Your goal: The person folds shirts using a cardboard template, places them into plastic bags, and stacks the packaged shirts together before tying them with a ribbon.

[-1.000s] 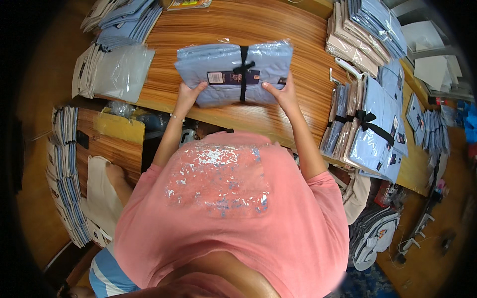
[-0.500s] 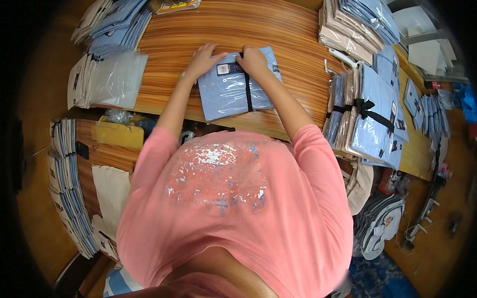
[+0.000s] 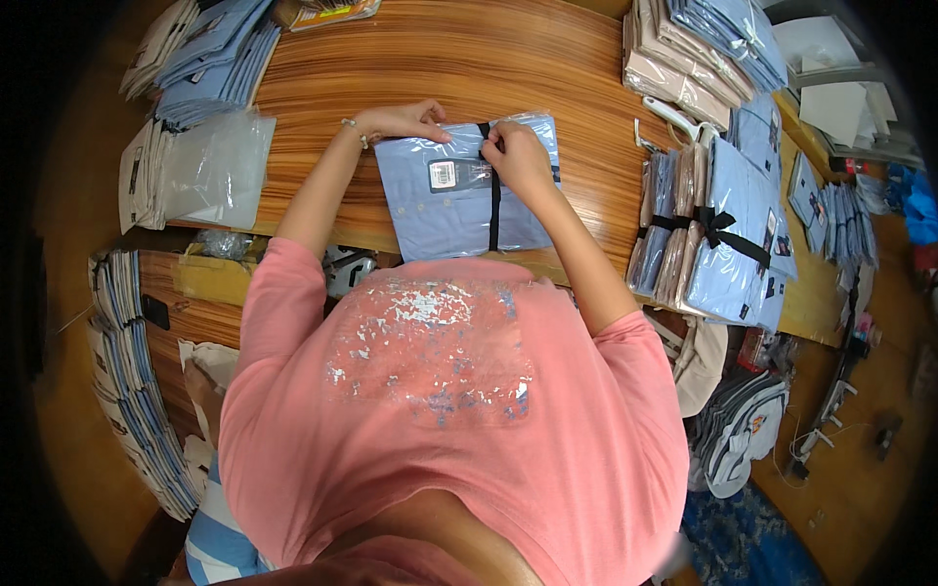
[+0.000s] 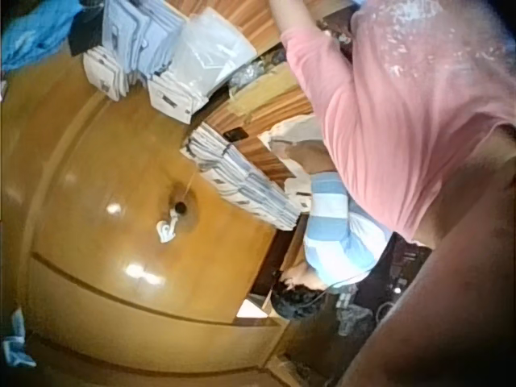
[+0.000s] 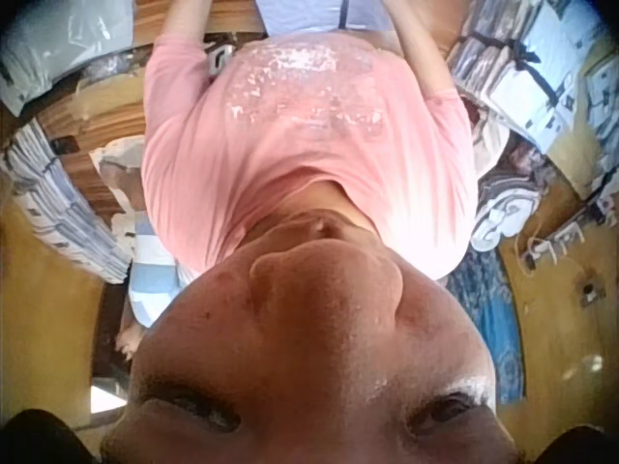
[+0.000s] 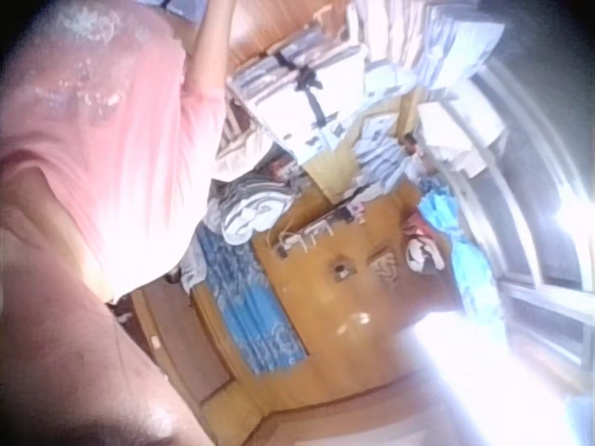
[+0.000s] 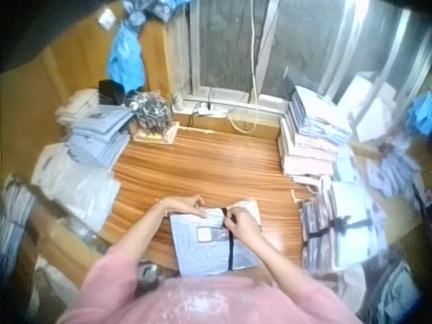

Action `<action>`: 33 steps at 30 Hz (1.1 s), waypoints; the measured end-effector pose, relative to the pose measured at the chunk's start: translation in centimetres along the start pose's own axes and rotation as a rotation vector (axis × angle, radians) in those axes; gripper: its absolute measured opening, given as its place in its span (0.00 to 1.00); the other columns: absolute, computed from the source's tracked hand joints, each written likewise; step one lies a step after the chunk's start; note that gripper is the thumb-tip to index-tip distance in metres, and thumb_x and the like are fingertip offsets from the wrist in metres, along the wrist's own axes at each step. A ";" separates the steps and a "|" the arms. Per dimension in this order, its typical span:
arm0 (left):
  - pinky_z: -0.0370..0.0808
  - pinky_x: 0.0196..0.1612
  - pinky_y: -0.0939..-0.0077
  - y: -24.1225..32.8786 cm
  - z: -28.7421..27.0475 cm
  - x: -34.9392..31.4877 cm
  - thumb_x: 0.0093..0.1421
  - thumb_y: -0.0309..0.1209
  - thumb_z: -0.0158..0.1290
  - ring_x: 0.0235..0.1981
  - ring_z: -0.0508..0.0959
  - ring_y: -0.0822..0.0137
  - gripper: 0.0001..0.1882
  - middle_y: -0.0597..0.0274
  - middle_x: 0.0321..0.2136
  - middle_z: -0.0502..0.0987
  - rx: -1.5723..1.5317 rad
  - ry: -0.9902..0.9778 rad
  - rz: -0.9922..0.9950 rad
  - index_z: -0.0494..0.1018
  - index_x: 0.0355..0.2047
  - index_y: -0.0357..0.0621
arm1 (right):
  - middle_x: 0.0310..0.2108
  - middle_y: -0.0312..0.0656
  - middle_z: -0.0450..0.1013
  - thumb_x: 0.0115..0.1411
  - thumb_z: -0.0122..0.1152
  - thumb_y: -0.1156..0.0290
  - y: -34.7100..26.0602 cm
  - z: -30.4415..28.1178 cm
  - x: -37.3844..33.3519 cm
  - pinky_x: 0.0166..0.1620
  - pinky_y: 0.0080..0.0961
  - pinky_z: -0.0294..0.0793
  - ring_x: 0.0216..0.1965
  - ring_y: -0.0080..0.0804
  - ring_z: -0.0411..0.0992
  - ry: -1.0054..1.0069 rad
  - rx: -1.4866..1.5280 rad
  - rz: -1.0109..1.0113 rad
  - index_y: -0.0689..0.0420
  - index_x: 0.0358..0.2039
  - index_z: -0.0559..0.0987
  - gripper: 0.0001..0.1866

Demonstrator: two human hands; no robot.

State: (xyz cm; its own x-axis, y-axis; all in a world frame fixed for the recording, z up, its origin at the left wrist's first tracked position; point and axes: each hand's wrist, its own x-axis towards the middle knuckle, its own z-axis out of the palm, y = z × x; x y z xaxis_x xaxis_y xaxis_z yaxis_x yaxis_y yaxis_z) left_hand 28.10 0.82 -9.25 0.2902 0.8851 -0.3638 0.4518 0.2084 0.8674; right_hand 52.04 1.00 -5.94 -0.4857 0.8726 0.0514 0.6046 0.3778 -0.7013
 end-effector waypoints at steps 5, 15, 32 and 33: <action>0.72 0.36 0.69 7.9 0.5 -2.5 0.46 0.53 0.57 0.32 0.77 0.56 0.32 0.44 0.29 0.77 0.441 -0.170 -0.087 0.74 0.37 0.31 | 0.24 0.45 0.70 0.48 0.59 0.70 -3.0 -2.4 -2.9 0.33 0.37 0.67 0.31 0.44 0.68 0.146 -0.113 -0.116 0.59 0.22 0.73 0.07; 0.70 0.38 0.57 11.5 6.3 -7.4 0.54 0.38 0.51 0.36 0.75 0.48 0.19 0.46 0.32 0.76 0.605 0.168 0.304 0.70 0.42 0.39 | 0.23 0.42 0.66 0.48 0.60 0.73 -4.8 -3.0 -5.8 0.33 0.32 0.64 0.30 0.40 0.65 0.342 0.075 -0.003 0.60 0.23 0.75 0.05; 0.65 0.49 0.59 2.6 2.9 1.4 0.57 0.43 0.48 0.46 0.71 0.50 0.23 0.48 0.41 0.74 0.519 0.046 0.102 0.66 0.49 0.43 | 0.21 0.42 0.71 0.53 0.58 0.67 -2.2 -5.1 -8.9 0.28 0.35 0.69 0.24 0.42 0.71 0.128 -0.033 0.188 0.55 0.29 0.76 0.06; 0.63 0.51 0.57 2.2 3.1 1.6 0.57 0.42 0.48 0.47 0.70 0.50 0.24 0.49 0.43 0.72 0.680 0.140 0.062 0.65 0.50 0.43 | 0.21 0.43 0.72 0.53 0.58 0.67 -1.1 -4.9 -9.5 0.29 0.35 0.69 0.25 0.42 0.72 0.031 -0.062 0.215 0.55 0.30 0.76 0.07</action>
State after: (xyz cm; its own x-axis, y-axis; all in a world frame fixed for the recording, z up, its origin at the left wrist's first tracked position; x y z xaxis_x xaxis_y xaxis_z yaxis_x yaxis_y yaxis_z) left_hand 32.15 1.39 -9.00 0.2417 0.9420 -0.2331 0.8791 -0.1108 0.4636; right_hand 59.07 -6.21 -2.16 -0.3223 0.9439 -0.0715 0.7298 0.1997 -0.6538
